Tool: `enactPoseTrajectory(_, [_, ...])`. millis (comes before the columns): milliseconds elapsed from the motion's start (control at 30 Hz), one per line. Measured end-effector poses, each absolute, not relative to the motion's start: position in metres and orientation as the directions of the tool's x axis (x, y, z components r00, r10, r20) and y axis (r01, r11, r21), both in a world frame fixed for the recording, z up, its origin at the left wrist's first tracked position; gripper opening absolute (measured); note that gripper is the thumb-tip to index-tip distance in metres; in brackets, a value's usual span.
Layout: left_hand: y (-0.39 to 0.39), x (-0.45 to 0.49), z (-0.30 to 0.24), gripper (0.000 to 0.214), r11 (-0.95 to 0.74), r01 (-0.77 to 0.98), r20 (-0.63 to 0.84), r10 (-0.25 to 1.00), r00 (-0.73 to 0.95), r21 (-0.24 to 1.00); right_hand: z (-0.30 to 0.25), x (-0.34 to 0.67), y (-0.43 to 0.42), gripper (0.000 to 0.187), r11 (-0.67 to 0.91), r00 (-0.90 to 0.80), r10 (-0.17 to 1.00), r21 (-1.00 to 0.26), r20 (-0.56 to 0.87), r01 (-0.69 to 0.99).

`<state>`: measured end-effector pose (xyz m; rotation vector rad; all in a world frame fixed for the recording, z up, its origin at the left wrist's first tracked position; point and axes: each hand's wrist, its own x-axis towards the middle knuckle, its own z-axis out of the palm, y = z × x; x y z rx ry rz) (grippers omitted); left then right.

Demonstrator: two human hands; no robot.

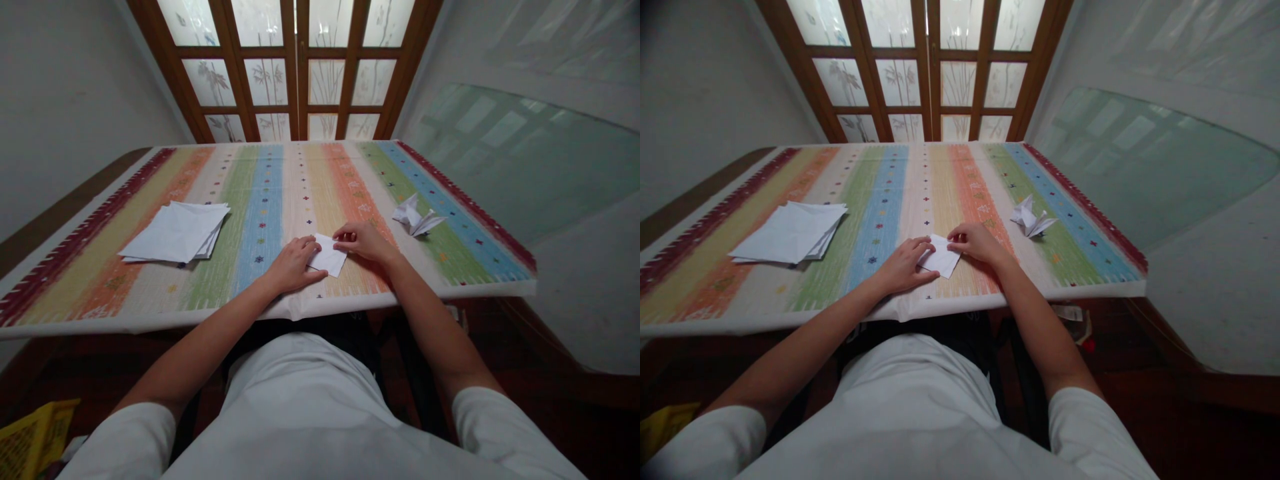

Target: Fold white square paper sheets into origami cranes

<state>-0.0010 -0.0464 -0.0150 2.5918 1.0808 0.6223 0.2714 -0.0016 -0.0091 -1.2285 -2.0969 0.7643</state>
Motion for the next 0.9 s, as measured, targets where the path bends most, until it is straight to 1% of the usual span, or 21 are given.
enactPoseTrajectory(233, [-0.0468, -0.0013, -0.0149, 0.046, -0.688, 0.6, 0.286, 0.72, 0.632, 0.407, -0.004, 0.2698, -0.0051, 0.023, 0.402, -0.382, 0.898, -0.76, 0.218, 0.511])
enactPoseTrajectory(533, [-0.046, -0.0015, -0.0157, 0.054, -0.693, 0.552, 0.375, 0.718, 0.586, 0.464, -0.0005, 0.2676, -0.0072, 0.02, 0.407, -0.356, 0.903, -0.745, 0.241, 0.529])
enactPoseTrajectory(733, [-0.0458, -0.0023, -0.0165, 0.062, -0.693, 0.555, 0.375, 0.718, 0.586, 0.46, 0.0005, 0.2654, -0.0082, 0.013, 0.391, -0.316, 0.915, -0.734, 0.249, 0.555])
enactPoseTrajectory(900, [-0.0448, -0.0022, -0.0171, 0.064, -0.689, 0.561, 0.368, 0.722, 0.586, 0.459, 0.0011, 0.2627, -0.0094, 0.016, 0.392, -0.271, 0.92, -0.718, 0.285, 0.575])
